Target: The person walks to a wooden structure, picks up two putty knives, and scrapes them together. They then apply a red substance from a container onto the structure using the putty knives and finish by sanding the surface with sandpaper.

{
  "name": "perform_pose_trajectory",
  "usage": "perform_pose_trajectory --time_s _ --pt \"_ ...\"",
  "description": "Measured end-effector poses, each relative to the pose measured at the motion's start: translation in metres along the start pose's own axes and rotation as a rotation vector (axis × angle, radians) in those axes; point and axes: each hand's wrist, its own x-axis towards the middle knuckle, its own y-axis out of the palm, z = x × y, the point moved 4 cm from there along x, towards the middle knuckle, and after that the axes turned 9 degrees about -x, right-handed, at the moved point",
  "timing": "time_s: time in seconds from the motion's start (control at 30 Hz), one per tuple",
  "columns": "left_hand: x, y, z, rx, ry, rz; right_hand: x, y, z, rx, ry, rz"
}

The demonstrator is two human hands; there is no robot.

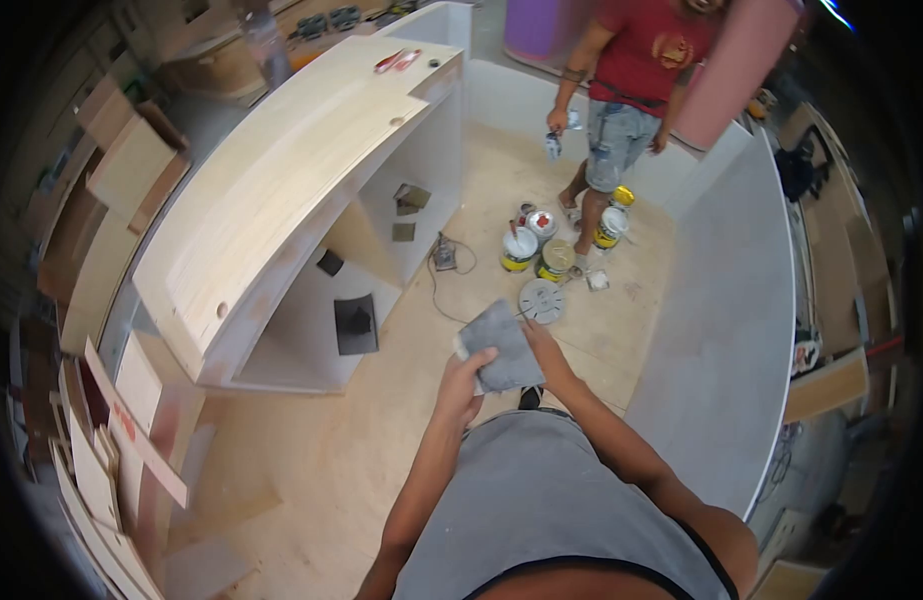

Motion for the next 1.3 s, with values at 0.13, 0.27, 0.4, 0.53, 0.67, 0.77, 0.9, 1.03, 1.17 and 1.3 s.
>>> perform_pose_trajectory --time_s 0.13,0.27,0.4,0.53,0.67,0.77,0.9,1.03,1.17,1.3 --pt "0.006 -0.017 -0.003 -0.292 -0.012 -0.140 -0.019 -0.045 0.053 0.082 0.081 -0.410" --pt "0.002 0.010 0.010 -0.038 -0.108 0.061 -0.011 -0.017 0.012 -0.107 0.006 -0.238" --pt "0.003 0.021 0.011 0.213 -0.113 0.163 -0.018 -0.004 -0.068 0.285 0.444 -0.193" --pt "0.034 -0.015 0.023 -0.153 -0.218 -0.053 -0.074 -0.027 -0.055 1.640 1.060 -0.166" --pt "0.039 0.033 0.062 -0.033 -0.280 0.015 -0.066 -0.008 -0.051 1.758 0.964 -0.054" --pt "0.040 0.035 0.077 0.142 -0.310 0.163 -0.076 -0.023 -0.115 1.371 1.050 -0.552" --pt "0.069 0.043 0.080 0.007 -0.236 -0.110 -0.076 -0.083 -0.116 0.612 0.899 -0.602" --pt "0.121 0.060 0.095 0.119 -0.292 -0.013 -0.041 -0.043 -0.127 -0.021 0.177 -0.093" --pt "0.155 0.103 0.085 0.746 0.062 0.055 -0.014 -0.059 -0.181 0.111 0.307 0.045" --pt "0.212 0.076 0.083 0.646 0.096 -0.075 0.016 -0.129 -0.213 0.138 0.797 -0.008"
